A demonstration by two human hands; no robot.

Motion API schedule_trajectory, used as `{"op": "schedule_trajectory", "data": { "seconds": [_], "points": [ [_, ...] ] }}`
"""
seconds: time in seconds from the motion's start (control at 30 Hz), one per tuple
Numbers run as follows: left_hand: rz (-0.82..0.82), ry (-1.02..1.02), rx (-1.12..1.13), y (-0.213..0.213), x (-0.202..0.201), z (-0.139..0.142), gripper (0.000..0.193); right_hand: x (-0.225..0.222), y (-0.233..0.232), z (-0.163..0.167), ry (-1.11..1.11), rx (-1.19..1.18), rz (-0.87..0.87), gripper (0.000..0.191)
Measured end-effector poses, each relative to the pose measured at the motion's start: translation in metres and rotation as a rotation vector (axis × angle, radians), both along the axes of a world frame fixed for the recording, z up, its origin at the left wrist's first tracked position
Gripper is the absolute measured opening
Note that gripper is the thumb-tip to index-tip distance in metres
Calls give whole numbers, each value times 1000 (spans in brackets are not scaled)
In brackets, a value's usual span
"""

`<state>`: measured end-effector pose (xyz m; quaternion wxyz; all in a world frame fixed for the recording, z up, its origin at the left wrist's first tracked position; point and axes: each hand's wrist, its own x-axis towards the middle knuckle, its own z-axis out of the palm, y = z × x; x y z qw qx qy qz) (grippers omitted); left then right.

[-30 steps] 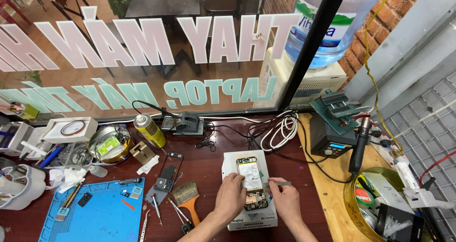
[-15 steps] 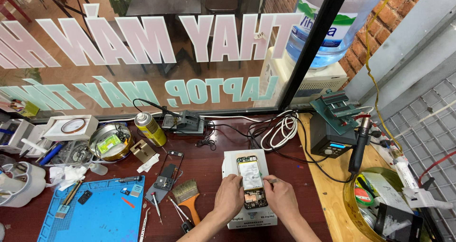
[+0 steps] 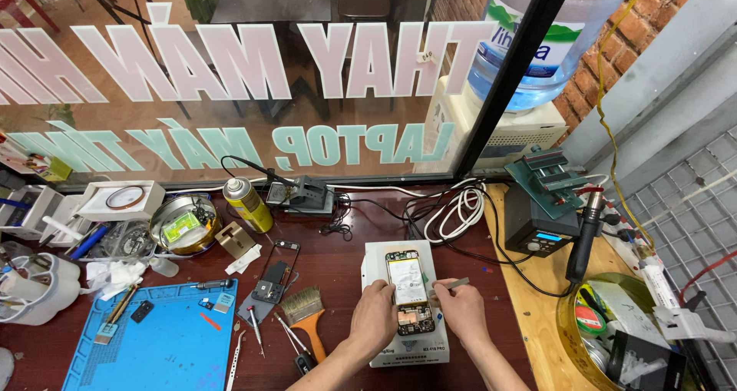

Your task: The person removes the battery from a disassembled smartphone using a plastic pry tool, then uses tweezers to detach small components from the phone's frame. The removed parts are placed on a blue cutting mat on the workbench.

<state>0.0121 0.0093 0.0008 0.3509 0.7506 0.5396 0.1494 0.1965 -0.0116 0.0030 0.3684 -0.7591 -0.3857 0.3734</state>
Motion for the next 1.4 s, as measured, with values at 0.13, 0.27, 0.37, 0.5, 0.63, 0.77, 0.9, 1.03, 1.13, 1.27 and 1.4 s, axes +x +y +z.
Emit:
{"op": "schedule_trajectory", "data": {
  "seconds": [0.13,0.27,0.37,0.5,0.63,0.77,0.9,1.03,1.13,1.27,1.4],
  "points": [
    [34,10,-11,1,-1,2,38,-6,-6,-19,-348,-91,79,27],
    [53,-13,-22,2,-2,6,41,15,2,-48,187,-102,-57,26],
    [46,-1,-24,3,-1,8,39,38,8,-68,627,-179,-167,24],
    [29,30,-21,3,-1,8,34,42,5,-74,831,-214,-228,19],
    [37,6,25,2,-1,7,30,28,-1,-62,265,-64,-31,21],
    [18,61,9,4,1,7,27,27,1,-58,432,-98,-102,19],
    [-6,130,-1,5,4,8,23,34,4,-81,735,-163,-288,12],
    [23,85,29,3,4,5,22,44,5,-114,899,-182,-315,11],
    [20,76,73,3,4,4,23,50,7,-127,1059,-268,-320,14],
    [0,112,87,3,5,6,22,50,-1,-123,1123,-201,-258,14],
    [0,144,49,1,6,10,28,42,-10,-112,1063,-118,-283,10]
  ]
}}
